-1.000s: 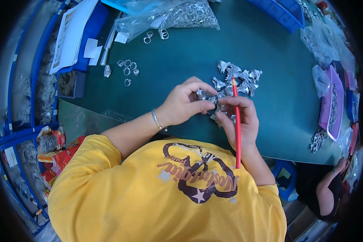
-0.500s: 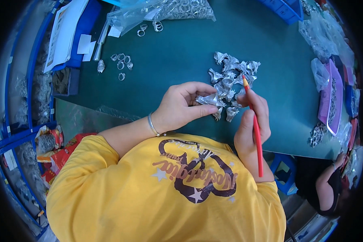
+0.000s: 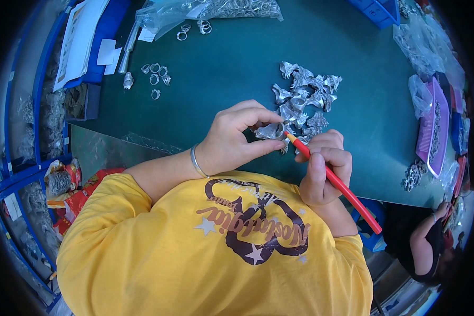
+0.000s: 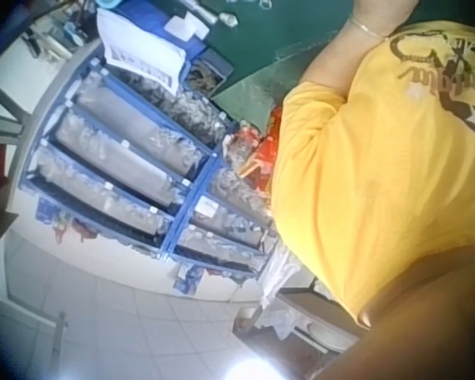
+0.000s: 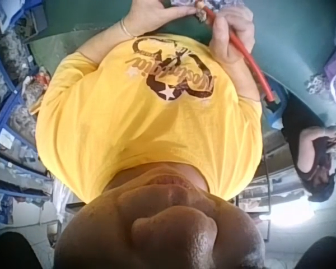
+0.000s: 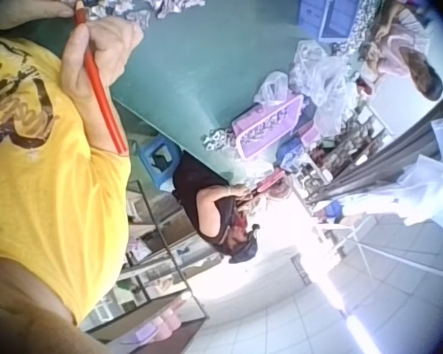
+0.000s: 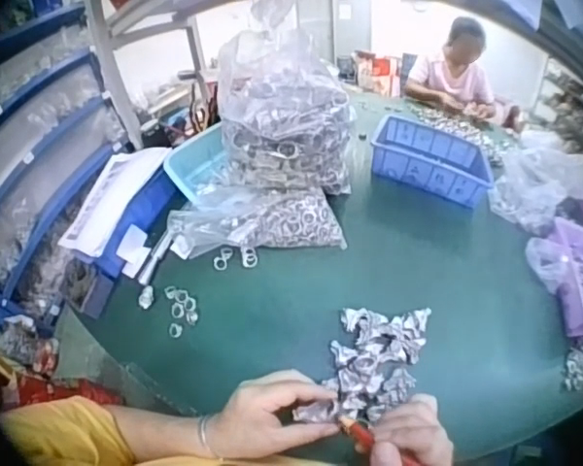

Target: The person marks small metal components with a red marker. They pick up a component from a pile on a green table, apply the marker to it, and then place it back into the pile or a tray, repeating this for several items.

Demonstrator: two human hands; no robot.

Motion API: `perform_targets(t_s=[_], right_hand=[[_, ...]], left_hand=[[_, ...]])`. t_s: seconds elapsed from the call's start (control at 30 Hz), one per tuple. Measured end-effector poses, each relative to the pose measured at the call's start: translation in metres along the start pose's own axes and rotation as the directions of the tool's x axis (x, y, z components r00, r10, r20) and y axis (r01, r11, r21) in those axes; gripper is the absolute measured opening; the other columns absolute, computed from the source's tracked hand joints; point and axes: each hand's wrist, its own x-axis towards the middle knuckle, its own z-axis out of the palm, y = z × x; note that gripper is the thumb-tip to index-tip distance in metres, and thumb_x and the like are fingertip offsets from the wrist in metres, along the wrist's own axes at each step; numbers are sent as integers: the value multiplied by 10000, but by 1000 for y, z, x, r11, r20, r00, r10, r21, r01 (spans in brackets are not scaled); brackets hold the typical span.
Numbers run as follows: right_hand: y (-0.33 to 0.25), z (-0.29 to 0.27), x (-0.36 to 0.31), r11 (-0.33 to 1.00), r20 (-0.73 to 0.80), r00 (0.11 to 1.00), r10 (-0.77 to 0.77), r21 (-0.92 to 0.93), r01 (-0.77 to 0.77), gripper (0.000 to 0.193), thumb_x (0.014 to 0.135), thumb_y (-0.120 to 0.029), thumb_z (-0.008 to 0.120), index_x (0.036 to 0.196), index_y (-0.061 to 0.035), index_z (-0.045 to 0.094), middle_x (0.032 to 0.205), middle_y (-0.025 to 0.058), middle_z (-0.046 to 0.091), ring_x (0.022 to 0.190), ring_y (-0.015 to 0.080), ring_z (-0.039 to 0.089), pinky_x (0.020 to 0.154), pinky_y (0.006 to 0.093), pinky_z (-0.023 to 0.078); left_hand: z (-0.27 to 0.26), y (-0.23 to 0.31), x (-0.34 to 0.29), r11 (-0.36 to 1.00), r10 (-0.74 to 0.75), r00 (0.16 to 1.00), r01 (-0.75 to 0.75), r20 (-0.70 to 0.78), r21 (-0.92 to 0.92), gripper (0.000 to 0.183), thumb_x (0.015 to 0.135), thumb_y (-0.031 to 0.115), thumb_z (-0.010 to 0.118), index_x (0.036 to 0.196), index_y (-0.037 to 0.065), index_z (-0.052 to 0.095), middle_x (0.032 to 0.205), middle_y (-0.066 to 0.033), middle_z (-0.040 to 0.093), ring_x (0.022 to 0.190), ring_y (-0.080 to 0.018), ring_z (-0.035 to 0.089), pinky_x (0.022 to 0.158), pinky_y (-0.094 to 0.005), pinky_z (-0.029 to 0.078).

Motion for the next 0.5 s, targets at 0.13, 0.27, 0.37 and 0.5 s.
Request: perform_targets(t_s=[0.13, 0.27, 0.37, 0.5], right_hand=[[0, 1, 0, 1000, -10, 1000, 6, 11, -6, 98, 801, -13, 562, 857, -50, 490, 672, 53, 594, 612, 186, 545, 684, 350, 393], [3, 1, 0, 1000, 0, 1000, 5, 25, -5, 96, 801, -12, 563, 858, -46, 494, 666, 52, 586, 620, 191, 547, 683, 348, 394], [3, 0, -2, 990, 71, 997, 31, -141, -21, 84, 807, -10, 557, 859, -38, 497, 653, 54, 575, 619, 192, 539, 682, 343, 398], [7, -1, -5, 996, -39, 995, 87, 24, -87, 74, 819, -14, 534, 864, -39, 481, 649, 57, 571, 617, 188, 525, 689, 339, 403]], left_hand=[[1, -1, 0, 1000, 8, 1000, -9, -17, -23, 375, 650, 59, 797, 993, 23, 649, 863, -64, 612, 743, -130, 576, 640, -230, 461], [-2, 0, 0, 999, 28, 1000, -28, -7, 33, 372, 648, 57, 798, 987, 22, 649, 876, -70, 613, 771, -136, 588, 664, -240, 476], [-5, 4, -1, 1000, 19, 1000, -19, 8, -1, 371, 657, 32, 788, 995, 10, 638, 903, -78, 613, 795, -141, 597, 683, -254, 491], [1, -3, -3, 931, -159, 987, 150, -1, -333, 361, 699, -29, 747, 1029, -26, 601, 944, -79, 599, 837, -127, 599, 695, -252, 512]])
